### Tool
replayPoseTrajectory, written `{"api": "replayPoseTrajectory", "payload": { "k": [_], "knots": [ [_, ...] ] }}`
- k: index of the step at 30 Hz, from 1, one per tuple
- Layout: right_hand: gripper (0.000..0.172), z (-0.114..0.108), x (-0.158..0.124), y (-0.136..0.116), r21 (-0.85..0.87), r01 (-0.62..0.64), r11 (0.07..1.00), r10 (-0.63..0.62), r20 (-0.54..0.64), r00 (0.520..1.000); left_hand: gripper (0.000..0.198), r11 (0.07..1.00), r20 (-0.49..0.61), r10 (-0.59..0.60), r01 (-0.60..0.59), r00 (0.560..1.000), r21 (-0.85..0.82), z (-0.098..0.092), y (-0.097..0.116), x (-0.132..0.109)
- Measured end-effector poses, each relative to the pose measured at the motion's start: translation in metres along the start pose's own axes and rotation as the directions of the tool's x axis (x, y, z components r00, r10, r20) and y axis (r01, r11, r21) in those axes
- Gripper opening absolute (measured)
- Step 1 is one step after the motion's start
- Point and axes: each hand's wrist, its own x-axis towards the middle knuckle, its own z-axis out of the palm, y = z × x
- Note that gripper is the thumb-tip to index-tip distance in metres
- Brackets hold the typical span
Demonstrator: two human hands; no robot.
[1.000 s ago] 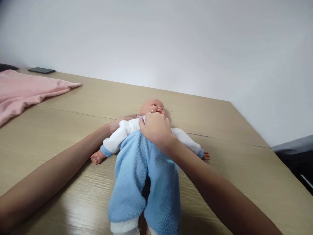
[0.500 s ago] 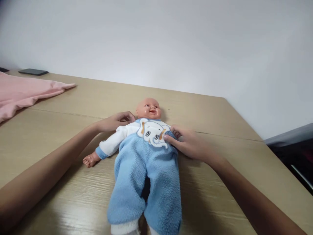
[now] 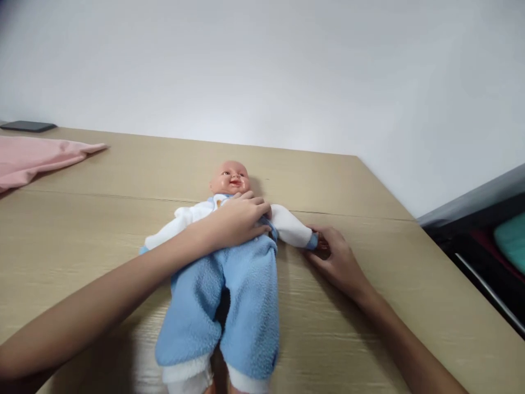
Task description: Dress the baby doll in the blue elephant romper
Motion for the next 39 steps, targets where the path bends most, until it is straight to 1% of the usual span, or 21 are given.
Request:
{"api": "replayPoseTrajectory", "payload": {
  "k": [2,3,5,9,10,12,14,15,17,19,21,23,25,28,31,33,34,35,37,38,39],
  "knots": [
    [0.043,-0.002,0.000,-0.003,-0.008,-0.005,1.000,0.004,-0.043,0.999,0.022,0.998,0.046,-0.020,0.017,0.999,0.061,0.009,-0.002,0.008],
    [0.043,-0.004,0.001,-0.006,-0.001,-0.013,1.000,0.013,-0.069,0.998,0.020,0.998,0.050,-0.006,0.003,0.999,0.063,0.011,-0.003,0.010],
    [0.045,-0.009,0.005,-0.012,0.058,-0.045,0.997,0.052,-0.119,0.992,0.018,0.998,0.034,0.067,-0.067,0.997,0.000,0.012,-0.006,0.007],
    [0.054,-0.012,0.025,-0.032,0.308,-0.116,0.944,0.171,-0.156,0.973,0.027,0.950,-0.069,0.229,-0.239,0.971,-0.200,0.008,-0.010,-0.005],
    [0.056,-0.010,0.031,-0.040,0.355,-0.122,0.927,0.192,-0.168,0.967,0.029,0.939,-0.098,0.256,-0.272,0.962,-0.212,0.008,-0.011,-0.007],
    [0.060,-0.005,0.044,-0.057,0.400,-0.114,0.909,0.204,-0.191,0.960,0.033,0.922,-0.158,0.315,-0.341,0.936,-0.182,0.008,-0.013,-0.010],
    [0.060,0.004,0.053,-0.075,0.394,-0.075,0.916,0.161,-0.191,0.968,0.037,0.902,-0.230,0.383,-0.416,0.895,-0.116,0.009,-0.014,-0.012],
    [0.060,0.010,0.056,-0.084,0.385,-0.041,0.922,0.117,-0.175,0.978,0.038,0.890,-0.268,0.414,-0.448,0.870,-0.081,0.008,-0.014,-0.013],
    [0.056,0.020,0.059,-0.096,0.382,0.043,0.923,0.000,-0.112,0.994,0.039,0.865,-0.335,0.464,-0.501,0.820,-0.030,0.007,-0.015,-0.014],
    [0.052,0.027,0.059,-0.102,0.425,0.121,0.897,-0.117,-0.036,0.993,0.036,0.851,-0.375,0.474,-0.524,0.796,-0.037,0.004,-0.015,-0.015],
    [0.046,0.030,0.059,-0.102,0.492,0.175,0.853,-0.213,0.023,0.977,0.031,0.848,-0.398,0.440,-0.518,0.805,-0.112,0.002,-0.015,-0.017],
    [0.038,0.029,0.057,-0.097,0.537,0.202,0.819,-0.277,0.063,0.959,0.025,0.837,-0.418,0.381,-0.500,0.825,-0.224,0.000,-0.014,-0.017],
    [0.030,0.025,0.054,-0.093,0.549,0.216,0.808,-0.313,0.090,0.945,0.019,0.804,-0.444,0.326,-0.492,0.835,-0.335,-0.002,-0.013,-0.018],
    [0.017,0.020,0.048,-0.090,0.522,0.226,0.822,-0.335,0.125,0.934,0.012,0.741,-0.457,0.220,-0.453,0.862,-0.495,-0.003,-0.011,-0.019],
    [0.018,0.019,0.040,-0.091,0.449,0.290,0.845,-0.376,0.113,0.920,0.011,0.682,-0.416,0.096,-0.364,0.904,-0.635,-0.006,-0.009,-0.020],
    [0.017,0.023,0.033,-0.094,0.422,0.334,0.843,-0.402,0.081,0.912,0.014,0.649,-0.365,0.022,-0.291,0.931,-0.703,-0.009,-0.008,-0.018],
    [0.016,0.026,0.030,-0.095,0.420,0.335,0.843,-0.398,0.070,0.915,0.016,0.631,-0.328,-0.008,-0.250,0.945,-0.734,-0.010,-0.009,-0.017],
    [0.015,0.030,0.027,-0.097,0.435,0.309,0.846,-0.372,0.066,0.926,0.017,0.611,-0.292,-0.034,-0.212,0.956,-0.763,-0.011,-0.010,-0.015],
    [0.013,0.040,0.022,-0.101,0.548,0.173,0.818,-0.245,0.060,0.968,0.018,0.601,-0.258,-0.064,-0.169,0.964,-0.781,-0.010,-0.013,-0.011],
    [0.014,0.045,0.020,-0.103,0.641,0.072,0.764,-0.154,0.072,0.985,0.017,0.620,-0.256,-0.062,-0.164,0.965,-0.767,-0.010,-0.014,-0.009],
    [0.017,0.050,0.019,-0.105,0.741,-0.034,0.671,-0.061,0.101,0.993,0.017,0.656,-0.261,-0.056,-0.161,0.964,-0.737,-0.008,-0.015,-0.007]
  ]
}}
